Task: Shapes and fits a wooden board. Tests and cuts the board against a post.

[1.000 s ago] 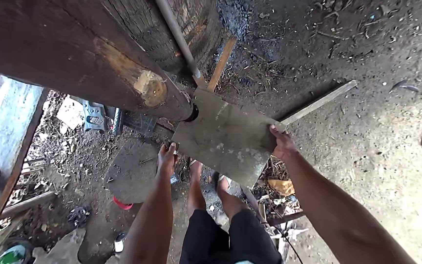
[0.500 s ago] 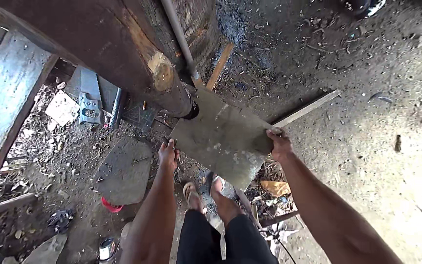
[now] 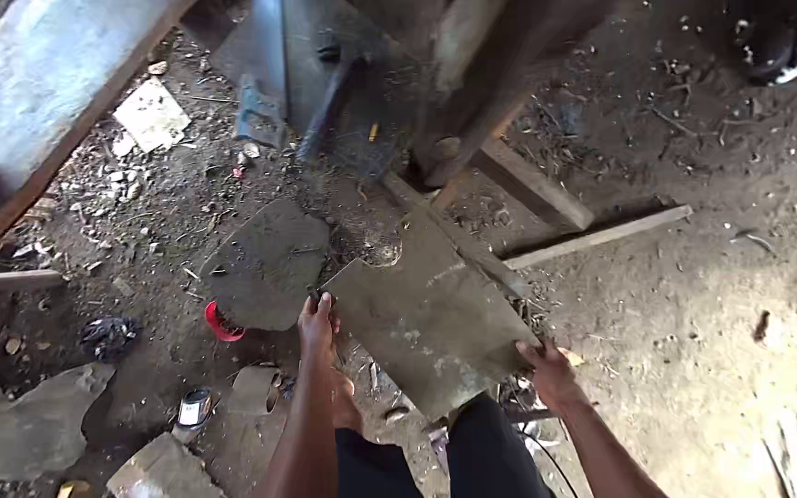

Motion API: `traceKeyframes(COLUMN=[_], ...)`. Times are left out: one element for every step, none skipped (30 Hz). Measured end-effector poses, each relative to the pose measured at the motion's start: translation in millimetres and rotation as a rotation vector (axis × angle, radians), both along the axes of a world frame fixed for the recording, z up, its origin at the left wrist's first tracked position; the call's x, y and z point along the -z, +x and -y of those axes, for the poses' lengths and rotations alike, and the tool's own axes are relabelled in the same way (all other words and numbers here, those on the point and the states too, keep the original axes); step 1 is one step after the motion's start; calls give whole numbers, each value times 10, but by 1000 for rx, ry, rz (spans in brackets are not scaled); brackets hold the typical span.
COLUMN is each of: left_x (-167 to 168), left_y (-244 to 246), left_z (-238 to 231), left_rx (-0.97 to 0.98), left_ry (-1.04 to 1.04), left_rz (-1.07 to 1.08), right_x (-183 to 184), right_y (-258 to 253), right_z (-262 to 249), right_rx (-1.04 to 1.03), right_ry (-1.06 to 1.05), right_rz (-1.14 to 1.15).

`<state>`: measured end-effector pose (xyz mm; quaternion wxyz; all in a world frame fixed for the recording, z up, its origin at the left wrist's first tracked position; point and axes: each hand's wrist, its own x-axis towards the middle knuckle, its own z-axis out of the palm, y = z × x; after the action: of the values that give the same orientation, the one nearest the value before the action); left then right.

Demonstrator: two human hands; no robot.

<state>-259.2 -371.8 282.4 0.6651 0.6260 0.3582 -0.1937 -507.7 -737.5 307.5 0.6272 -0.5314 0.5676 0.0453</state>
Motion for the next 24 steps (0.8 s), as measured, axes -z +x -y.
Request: traceKeyframes(left_x=[42, 78, 130, 197, 256, 311, 371, 435, 498, 566, 645, 733, 831, 941, 1056, 1174, 1302, 1446, 1607, 1784, 1973, 2163, 2333, 2493], left_y=[5, -38, -69, -54, -37, -31, -26, -13, 14, 58, 114, 171, 227, 286, 353, 424, 495, 561, 626, 686, 735, 779, 824, 862], left_z=[-275, -576, -872, -1146, -1411, -1665, -1907, -2131, -2333, -2508, -2656, -2785, -2896, -2990, -3074, -3153, -3230, -3308, -3388, -3471, -3556, -3638, -3717, -3791], left_rx=[-16, -27, -39, -47, -55, -59, -60, -60, -59, -53, -50, -45, -45, -49, -57, -65, -74, -78, -79, -83, -87, -96, -103, -112], left_ry=[9, 27, 43, 58, 75, 96, 114, 135, 154, 171, 191, 207, 218, 227, 235, 240, 247, 259, 274, 290, 308, 322, 334, 343], left_rz=[5, -13, -33, -43, -56, -76, -101, -123, -144, -167, -182, -194, -202, -207, -212, -218, -221, -225, -234, -238, -238, -235, -231, -225], right_x=[65, 117, 184, 262, 324, 372, 409, 444, 495, 563, 642, 732, 839, 962, 1104, 1267, 1449, 1645, 1858, 2086, 2310, 2528, 2733, 2936], right_y=[79, 127, 195, 299, 398, 483, 565, 657, 756, 853, 955, 1052, 1140, 1226, 1310, 1397, 1482, 1573, 1677, 1774, 1857, 1935, 2010, 2083], right_z=[-222, -470, -713, -951, -1193, -1433, -1664, -1878, -2073, -2248, -2403, -2543, -2661, -2758, -2838, -2909, -2972, -3027, -3077, -3128, -3184, -3240, -3296, -3349], right_rx=[-35, -59, -75, -86, -95, -108, -124, -138, -157, -182, -211, -235, -255, -272, -284, -293, -307, -328, -356, -385, -418, -451, -482, -506], right_ry=[14, 34, 54, 69, 80, 88, 94, 97, 95, 85, 70, 59, 52, 54, 61, 67, 70, 73, 75, 78, 82, 85, 88, 88], right_rz=[-21, -49, -67, -77, -87, -103, -124, -144, -161, -176, -194, -212, -229, -238, -241, -240, -241, -243, -244, -245, -246, -246, -246, -244])
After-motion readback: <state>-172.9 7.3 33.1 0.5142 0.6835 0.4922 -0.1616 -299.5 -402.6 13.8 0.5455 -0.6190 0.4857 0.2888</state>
